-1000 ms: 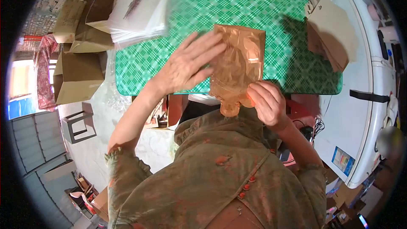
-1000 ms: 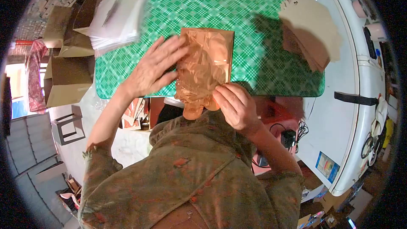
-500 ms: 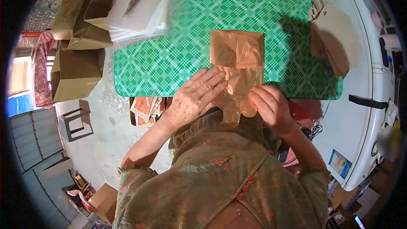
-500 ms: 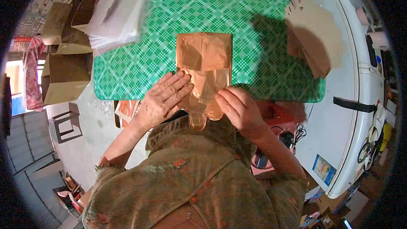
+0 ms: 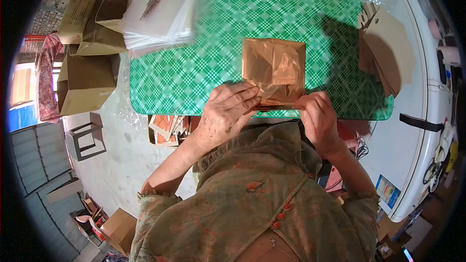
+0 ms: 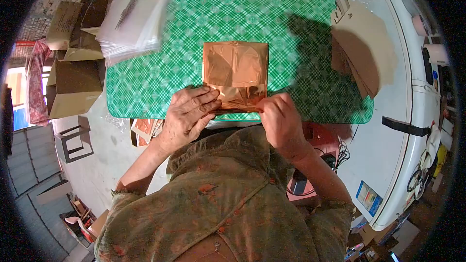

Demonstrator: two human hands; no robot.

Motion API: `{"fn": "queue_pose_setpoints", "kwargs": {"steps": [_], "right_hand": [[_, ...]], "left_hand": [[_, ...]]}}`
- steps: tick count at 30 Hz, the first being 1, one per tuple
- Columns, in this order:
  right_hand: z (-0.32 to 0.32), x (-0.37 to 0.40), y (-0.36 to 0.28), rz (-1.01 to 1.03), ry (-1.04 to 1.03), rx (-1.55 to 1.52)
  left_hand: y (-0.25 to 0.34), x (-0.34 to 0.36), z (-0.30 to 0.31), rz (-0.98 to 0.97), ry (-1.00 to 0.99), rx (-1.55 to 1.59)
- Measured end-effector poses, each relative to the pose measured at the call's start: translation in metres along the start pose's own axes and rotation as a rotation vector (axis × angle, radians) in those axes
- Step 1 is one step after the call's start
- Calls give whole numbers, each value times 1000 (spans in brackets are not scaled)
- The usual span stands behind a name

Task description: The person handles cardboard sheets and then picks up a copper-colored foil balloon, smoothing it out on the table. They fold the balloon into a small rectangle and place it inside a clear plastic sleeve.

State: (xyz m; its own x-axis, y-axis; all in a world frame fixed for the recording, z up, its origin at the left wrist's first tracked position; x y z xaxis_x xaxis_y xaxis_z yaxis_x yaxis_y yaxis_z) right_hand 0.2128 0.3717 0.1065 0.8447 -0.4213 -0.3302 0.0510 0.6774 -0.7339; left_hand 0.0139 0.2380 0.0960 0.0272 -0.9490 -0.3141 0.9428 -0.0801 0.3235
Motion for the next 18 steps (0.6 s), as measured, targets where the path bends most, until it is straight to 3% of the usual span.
{"fn": "queue_pose_setpoints", "kwargs": {"steps": [5,11,18], "right_hand": [[-5,-13,12,-233,51,4],[-4,-24,15,-229,118,84],[-7,-28,25,-347,56,109]], "left_hand": [[-8,-7,0,103,21,94],[-13,-10,2,226,68,95],[-13,-9,-3,292,127,34]]}}
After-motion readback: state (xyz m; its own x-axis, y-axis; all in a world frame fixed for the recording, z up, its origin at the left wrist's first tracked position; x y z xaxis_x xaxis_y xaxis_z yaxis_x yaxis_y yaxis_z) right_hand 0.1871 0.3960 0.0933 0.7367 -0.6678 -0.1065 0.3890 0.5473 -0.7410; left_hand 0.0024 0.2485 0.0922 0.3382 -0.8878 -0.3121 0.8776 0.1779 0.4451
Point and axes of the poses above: each hand's wrist, its own x-axis away from the middle knuckle, its own z-axis out of the back of the hand, y = z × x, the point moved 5 cm from there along -x, towards the middle knuckle, and after that the axes turned 15 degrees about -x, right-handed, at the moved point
